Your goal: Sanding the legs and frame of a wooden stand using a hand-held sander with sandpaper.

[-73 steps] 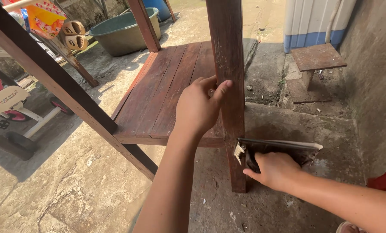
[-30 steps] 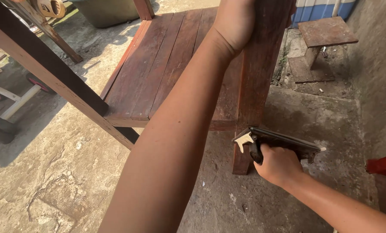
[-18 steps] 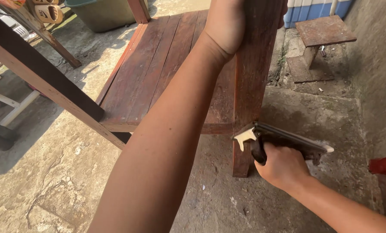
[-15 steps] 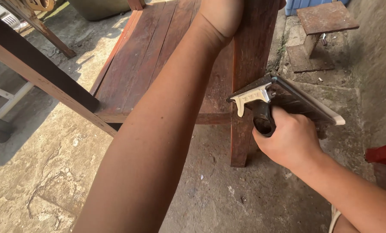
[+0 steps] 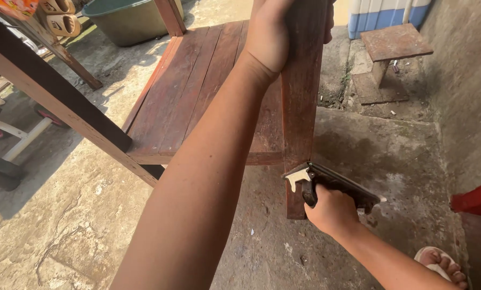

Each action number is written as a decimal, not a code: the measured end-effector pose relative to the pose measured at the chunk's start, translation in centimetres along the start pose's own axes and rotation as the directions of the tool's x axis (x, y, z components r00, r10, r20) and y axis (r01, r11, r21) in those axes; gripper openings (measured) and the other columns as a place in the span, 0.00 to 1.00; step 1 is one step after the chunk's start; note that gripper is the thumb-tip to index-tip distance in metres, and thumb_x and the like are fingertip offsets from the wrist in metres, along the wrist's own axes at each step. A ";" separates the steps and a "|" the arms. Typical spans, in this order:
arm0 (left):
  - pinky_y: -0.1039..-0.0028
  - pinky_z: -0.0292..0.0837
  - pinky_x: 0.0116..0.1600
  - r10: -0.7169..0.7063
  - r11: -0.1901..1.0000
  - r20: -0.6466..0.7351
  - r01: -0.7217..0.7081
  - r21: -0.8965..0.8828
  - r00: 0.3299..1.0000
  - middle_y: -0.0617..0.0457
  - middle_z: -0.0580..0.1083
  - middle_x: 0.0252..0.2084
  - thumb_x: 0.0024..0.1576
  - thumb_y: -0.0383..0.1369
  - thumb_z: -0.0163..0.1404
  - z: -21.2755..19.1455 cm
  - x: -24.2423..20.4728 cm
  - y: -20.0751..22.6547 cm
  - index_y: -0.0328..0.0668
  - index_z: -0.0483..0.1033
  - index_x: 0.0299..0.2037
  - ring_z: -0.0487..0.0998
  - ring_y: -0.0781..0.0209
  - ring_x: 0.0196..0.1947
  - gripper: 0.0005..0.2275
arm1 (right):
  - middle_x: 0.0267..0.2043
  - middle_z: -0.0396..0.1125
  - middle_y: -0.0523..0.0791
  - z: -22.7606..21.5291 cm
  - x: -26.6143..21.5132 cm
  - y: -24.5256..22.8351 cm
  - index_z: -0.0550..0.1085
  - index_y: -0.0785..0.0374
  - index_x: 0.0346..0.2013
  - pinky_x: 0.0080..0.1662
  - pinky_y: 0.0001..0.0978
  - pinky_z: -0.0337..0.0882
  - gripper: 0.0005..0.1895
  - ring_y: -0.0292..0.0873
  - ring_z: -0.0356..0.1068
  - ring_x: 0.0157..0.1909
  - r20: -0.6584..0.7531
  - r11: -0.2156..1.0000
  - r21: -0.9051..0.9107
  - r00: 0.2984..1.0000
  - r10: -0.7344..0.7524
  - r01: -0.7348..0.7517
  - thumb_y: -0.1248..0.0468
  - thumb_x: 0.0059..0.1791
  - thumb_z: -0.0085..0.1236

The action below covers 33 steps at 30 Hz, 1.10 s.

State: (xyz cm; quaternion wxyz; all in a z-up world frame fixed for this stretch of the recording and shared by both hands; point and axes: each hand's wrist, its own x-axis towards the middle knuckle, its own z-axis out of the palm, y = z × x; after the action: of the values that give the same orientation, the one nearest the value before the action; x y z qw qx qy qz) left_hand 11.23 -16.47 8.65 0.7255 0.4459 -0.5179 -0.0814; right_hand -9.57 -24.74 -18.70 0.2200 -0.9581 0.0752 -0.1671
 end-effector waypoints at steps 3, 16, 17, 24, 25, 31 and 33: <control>0.61 0.77 0.36 -0.076 0.996 -0.074 0.078 0.033 0.994 0.41 0.76 0.28 0.63 0.52 0.49 1.5 -0.7 2.6 0.26 0.77 0.39 0.80 0.51 0.27 0.26 | 0.18 0.72 0.53 -1.6 1.8 -0.5 0.75 0.67 0.27 0.28 0.47 0.73 0.15 0.56 0.74 0.22 0.009 0.999 -0.007 0.999 0.046 -0.046 0.58 0.39 0.68; 0.63 0.77 0.38 -0.149 0.989 -0.124 0.150 -0.001 0.981 0.41 0.76 0.28 0.57 0.59 0.53 2.5 -0.5 3.8 0.25 0.77 0.36 0.79 0.51 0.28 0.32 | 0.19 0.71 0.55 -7.2 2.8 -4.7 0.77 0.64 0.27 0.31 0.52 0.75 0.14 0.60 0.74 0.24 -0.047 0.997 0.071 0.999 0.025 -0.022 0.55 0.43 0.65; 0.62 0.76 0.38 -0.152 0.988 -0.117 0.152 -0.013 0.981 0.41 0.75 0.28 0.56 0.60 0.54 2.6 -0.5 3.7 0.24 0.77 0.37 0.78 0.51 0.28 0.33 | 0.20 0.72 0.54 -7.8 2.9 -4.7 0.76 0.64 0.27 0.30 0.51 0.75 0.14 0.58 0.75 0.24 -0.145 0.983 0.181 0.989 0.017 0.009 0.55 0.42 0.64; 0.63 0.77 0.37 -0.123 0.990 -0.127 0.130 0.046 0.984 0.41 0.75 0.27 0.56 0.62 0.53 2.8 -0.4 4.2 0.26 0.77 0.36 0.79 0.51 0.27 0.34 | 0.19 0.72 0.52 -0.1 1.0 -2.2 0.74 0.63 0.32 0.30 0.50 0.76 0.15 0.57 0.75 0.24 0.149 0.990 0.039 0.981 0.128 -0.135 0.56 0.40 0.66; 0.63 0.77 0.37 -0.124 0.990 -0.129 0.132 0.051 0.984 0.41 0.75 0.27 0.56 0.62 0.53 2.7 -0.3 4.2 0.26 0.77 0.36 0.79 0.51 0.27 0.34 | 0.19 0.72 0.52 -1.1 1.4 -3.2 0.74 0.63 0.32 0.30 0.50 0.76 0.15 0.57 0.75 0.24 0.150 0.990 0.044 0.981 0.124 -0.132 0.56 0.40 0.66; 0.64 0.82 0.41 -0.084 0.983 -0.119 0.101 0.151 0.989 0.37 0.79 0.30 0.56 0.65 0.49 1.0 -1.8 4.5 0.25 0.78 0.41 0.84 0.51 0.31 0.37 | 0.21 0.72 0.52 -3.5 2.3 -5.1 0.74 0.62 0.23 0.33 0.48 0.76 0.17 0.56 0.75 0.27 -0.068 0.999 0.037 0.997 0.030 -0.027 0.52 0.47 0.62; 0.71 0.61 0.61 0.080 0.805 -0.166 0.034 0.592 0.983 0.47 0.72 0.56 0.67 0.64 0.45 0.1 -4.0 7.0 0.33 0.69 0.61 0.70 0.62 0.58 0.35 | 0.23 0.74 0.51 -3.5 1.7 -5.2 0.75 0.63 0.28 0.34 0.48 0.76 0.14 0.56 0.75 0.27 -0.052 0.991 0.121 0.997 0.060 -0.053 0.55 0.42 0.63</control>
State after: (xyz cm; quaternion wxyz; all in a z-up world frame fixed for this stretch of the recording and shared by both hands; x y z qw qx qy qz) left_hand 6.96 -10.09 11.09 0.5956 0.6490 -0.4539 0.1344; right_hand -8.80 -21.84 -12.95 0.2796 -0.9357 0.0980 -0.1914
